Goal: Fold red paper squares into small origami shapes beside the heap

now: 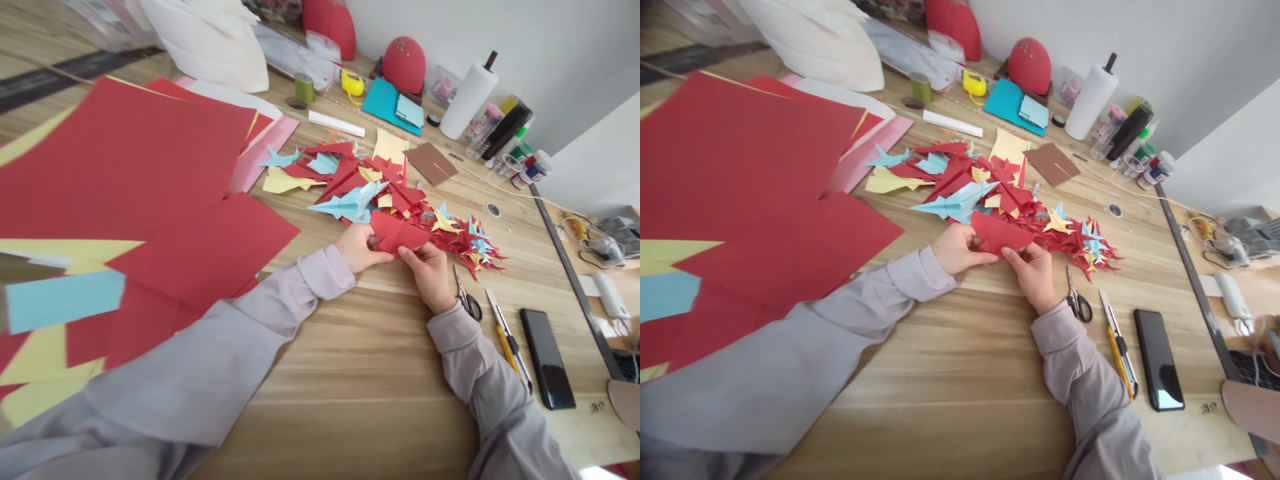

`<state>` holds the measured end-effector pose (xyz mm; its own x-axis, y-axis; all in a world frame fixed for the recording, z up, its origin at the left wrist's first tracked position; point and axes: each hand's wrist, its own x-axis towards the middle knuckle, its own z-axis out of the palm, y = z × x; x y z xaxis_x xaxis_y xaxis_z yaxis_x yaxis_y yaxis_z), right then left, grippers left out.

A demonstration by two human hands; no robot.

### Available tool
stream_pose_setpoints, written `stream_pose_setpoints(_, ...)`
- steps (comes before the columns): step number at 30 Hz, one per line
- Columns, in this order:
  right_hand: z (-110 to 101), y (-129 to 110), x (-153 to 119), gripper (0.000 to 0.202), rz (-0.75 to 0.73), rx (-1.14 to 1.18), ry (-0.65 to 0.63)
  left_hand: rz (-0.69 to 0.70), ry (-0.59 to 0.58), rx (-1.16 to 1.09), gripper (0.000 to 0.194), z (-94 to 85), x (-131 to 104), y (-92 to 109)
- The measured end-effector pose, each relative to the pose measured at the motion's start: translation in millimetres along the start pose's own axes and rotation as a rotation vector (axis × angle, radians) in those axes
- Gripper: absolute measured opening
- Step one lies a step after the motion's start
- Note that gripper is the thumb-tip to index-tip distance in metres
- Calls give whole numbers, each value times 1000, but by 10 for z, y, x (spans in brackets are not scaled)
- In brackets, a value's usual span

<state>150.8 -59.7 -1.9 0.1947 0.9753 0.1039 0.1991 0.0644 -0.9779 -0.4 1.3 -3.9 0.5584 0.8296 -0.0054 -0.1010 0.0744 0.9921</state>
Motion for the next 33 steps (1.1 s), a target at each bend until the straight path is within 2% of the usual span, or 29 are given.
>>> stream_pose_setpoints(6, 7, -14, -9, 25, 9, -3, 3, -60, 24, 10, 24, 6, -8, 15)
stream_pose_setpoints(12, 2, -16, -1, 24, 4, 18, -2, 48, 34, 1, 29, 26, -12, 26)
stream_pose_setpoints(21, -3, -34, -8, 30, 12, 7, -46, -18, 81, -69, 33, 14, -8, 23)
stream_pose_setpoints(29, 38, -55, -5, 19, -70, 108, -132, -6, 46, -58, 29, 50, -48, 67)
stream_pose_setpoints(33, 41, -58, -10, 21, -75, 121, -117, -22, 48, -2, 27, 58, -60, 69)
